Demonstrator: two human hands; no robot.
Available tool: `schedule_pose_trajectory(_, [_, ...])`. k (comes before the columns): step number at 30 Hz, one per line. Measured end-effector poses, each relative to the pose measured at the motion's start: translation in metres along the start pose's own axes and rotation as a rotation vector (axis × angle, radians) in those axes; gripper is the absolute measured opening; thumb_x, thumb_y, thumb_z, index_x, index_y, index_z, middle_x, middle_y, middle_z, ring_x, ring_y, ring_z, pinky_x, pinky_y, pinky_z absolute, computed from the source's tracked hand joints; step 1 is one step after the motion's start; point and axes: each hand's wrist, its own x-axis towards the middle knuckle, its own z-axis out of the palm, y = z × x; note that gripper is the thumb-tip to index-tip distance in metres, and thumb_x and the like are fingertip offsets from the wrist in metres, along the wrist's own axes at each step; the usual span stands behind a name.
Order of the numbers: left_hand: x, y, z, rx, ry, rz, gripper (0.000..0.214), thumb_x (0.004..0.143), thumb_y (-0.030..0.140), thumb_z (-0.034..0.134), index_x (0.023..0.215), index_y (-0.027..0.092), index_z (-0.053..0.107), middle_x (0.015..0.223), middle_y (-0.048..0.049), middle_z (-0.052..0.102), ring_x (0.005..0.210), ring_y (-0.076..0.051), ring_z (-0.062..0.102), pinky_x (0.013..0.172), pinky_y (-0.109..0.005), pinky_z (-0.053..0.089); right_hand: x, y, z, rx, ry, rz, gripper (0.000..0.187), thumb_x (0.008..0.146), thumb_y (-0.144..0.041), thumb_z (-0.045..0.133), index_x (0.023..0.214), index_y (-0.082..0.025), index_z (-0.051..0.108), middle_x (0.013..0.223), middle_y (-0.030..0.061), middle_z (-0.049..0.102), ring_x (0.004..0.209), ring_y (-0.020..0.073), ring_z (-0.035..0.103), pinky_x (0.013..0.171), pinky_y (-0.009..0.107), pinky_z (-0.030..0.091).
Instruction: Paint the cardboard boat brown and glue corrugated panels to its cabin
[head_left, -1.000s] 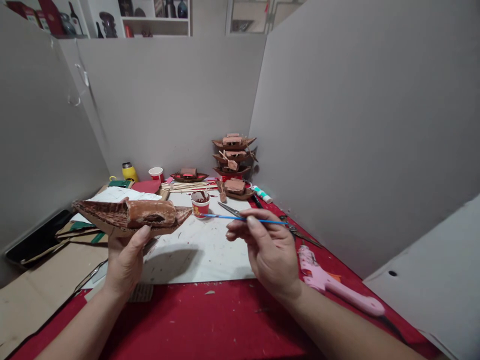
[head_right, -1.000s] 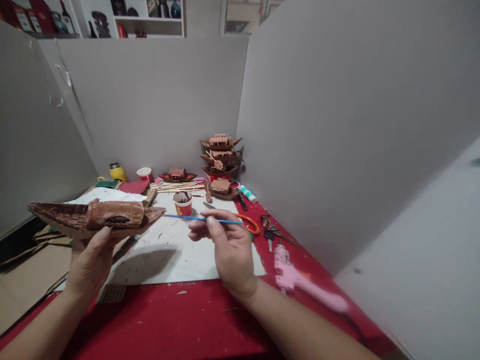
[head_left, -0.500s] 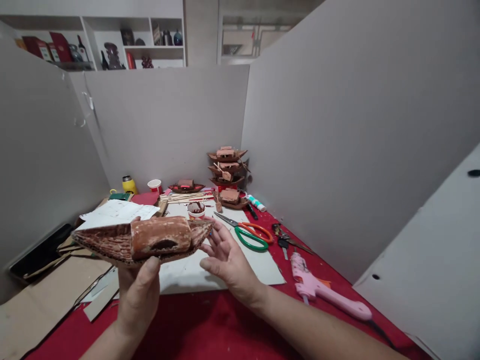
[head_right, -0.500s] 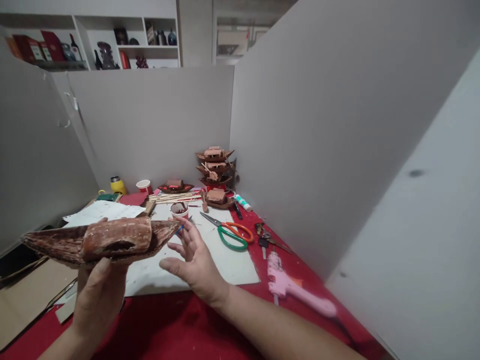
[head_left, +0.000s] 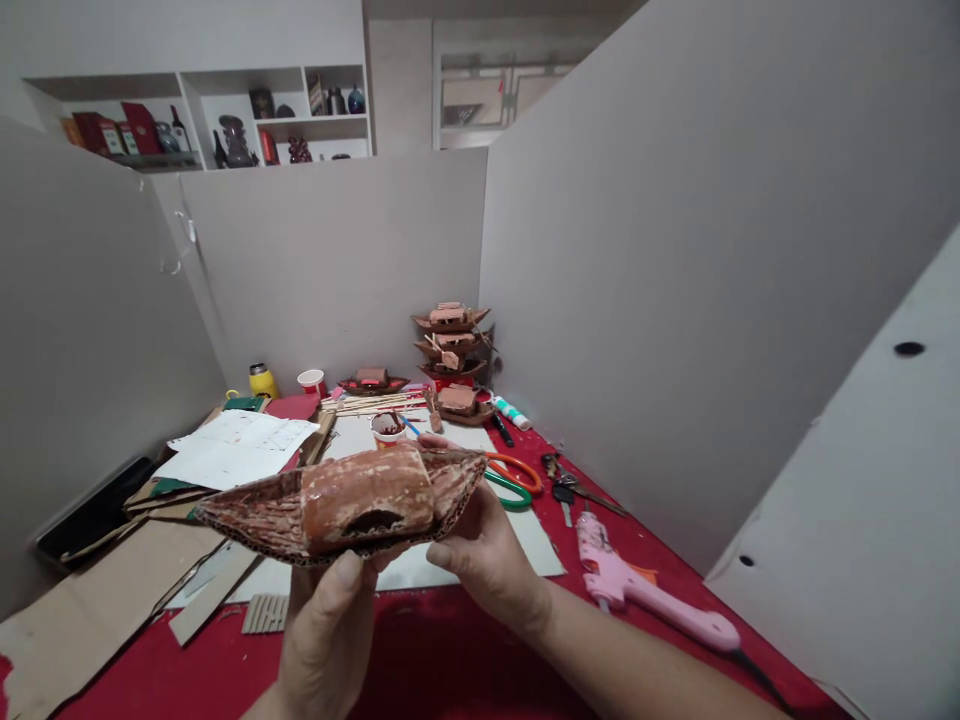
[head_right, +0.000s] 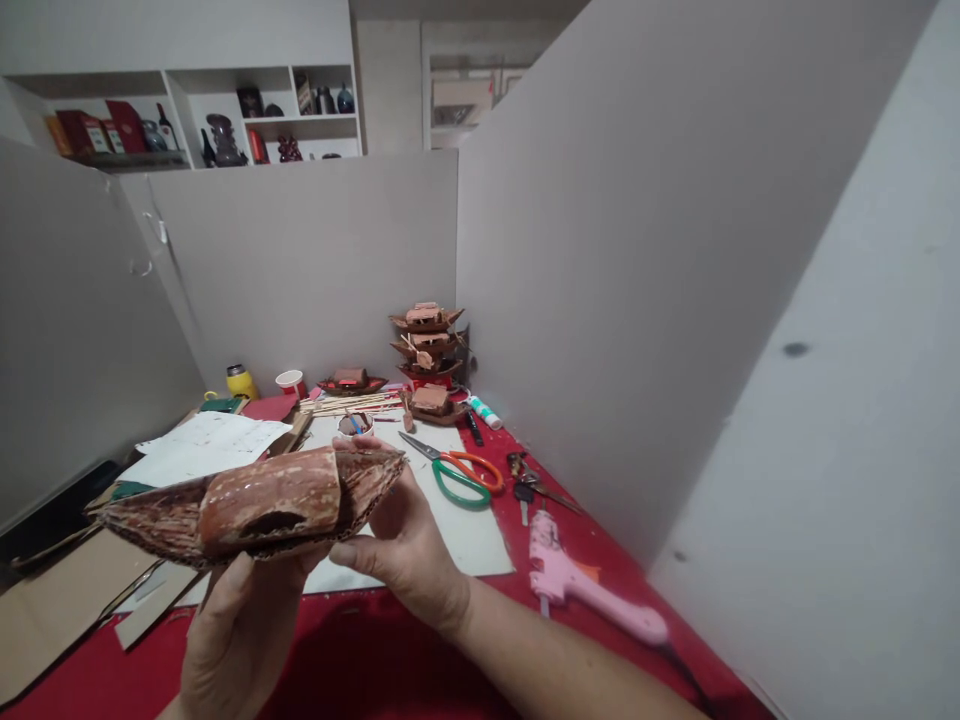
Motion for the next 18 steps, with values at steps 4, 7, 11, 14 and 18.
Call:
schedule_pose_trajectory(4, [-0.005, 0.000, 0.000, -0.037, 0.027, -0.033, 0.045, 0.071, 0.036, 0.074, 0.115, 0.041, 0.066, 0.111, -0.0007, 0.073, 0.110, -0.030, 0.064, 0.091, -0.050, 0.053, -0.002, -0.001, -0.001, 0.001, -0.027, 0.011, 0.076, 0.057, -0.035, 0.089, 0.124, -0.030, 0.054, 0.136, 0.0072, 0.057, 0.127, 0.0293, 0.052, 0.107, 0.045, 0.041])
schedule_pose_trajectory(7, [-0.009, 0.003, -0.005, 0.006, 0.023, -0.096, 0.047, 0.070, 0.029, 0.077, 0.114, 0.041, 0.066, 0.109, -0.0009, 0.073, 0.107, -0.029, 0.064, 0.086, -0.048, 0.055, 0.000, -0.002, -0.006, 0.009, -0.019, 0.017, 0.073, 0.061, -0.034, 0.087, 0.126, -0.031, 0.053, 0.134, 0.0064, 0.058, 0.126, 0.0295, 0.053, 0.105, 0.045, 0.042])
schedule_pose_trajectory(11, [-0.009, 0.006, -0.022, 0.082, -0.041, -0.300, 0.041, 0.067, 0.023, 0.079, 0.107, 0.027, 0.070, 0.103, -0.0079, 0.073, 0.100, -0.030, 0.065, 0.071, -0.038, 0.058, 0.006, -0.009, -0.015, 0.027, -0.048, 0.043, 0.081, 0.058, -0.037, 0.088, 0.129, -0.028, 0.051, 0.134, 0.0105, 0.058, 0.124, 0.0334, 0.054, 0.102, 0.047, 0.045])
schedule_pose_trajectory(14, [-0.007, 0.001, -0.039, -0.042, -0.180, -0.568, 0.031, 0.077, 0.037, 0.071, 0.099, 0.016, 0.072, 0.097, -0.0121, 0.072, 0.081, -0.025, 0.069, 0.056, -0.030, 0.056, 0.010, -0.014, -0.020, 0.022, -0.140, 0.086, 0.084, 0.055, -0.040, 0.090, 0.129, -0.026, 0.052, 0.133, 0.0122, 0.058, 0.121, 0.0339, 0.056, 0.101, 0.047, 0.045])
schedule_pose_trajectory(18, [-0.010, -0.009, -0.055, -0.185, -0.327, -0.755, 0.030, 0.086, 0.037, 0.061, 0.101, 0.012, 0.068, 0.084, -0.0081, 0.068, 0.070, -0.018, 0.066, 0.051, -0.025, 0.052, 0.009, -0.015, -0.024, -0.049, -0.300, 0.205, 0.084, 0.055, -0.046, 0.089, 0.127, -0.024, 0.053, 0.134, 0.0139, 0.057, 0.123, 0.0331, 0.054, 0.102, 0.046, 0.042])
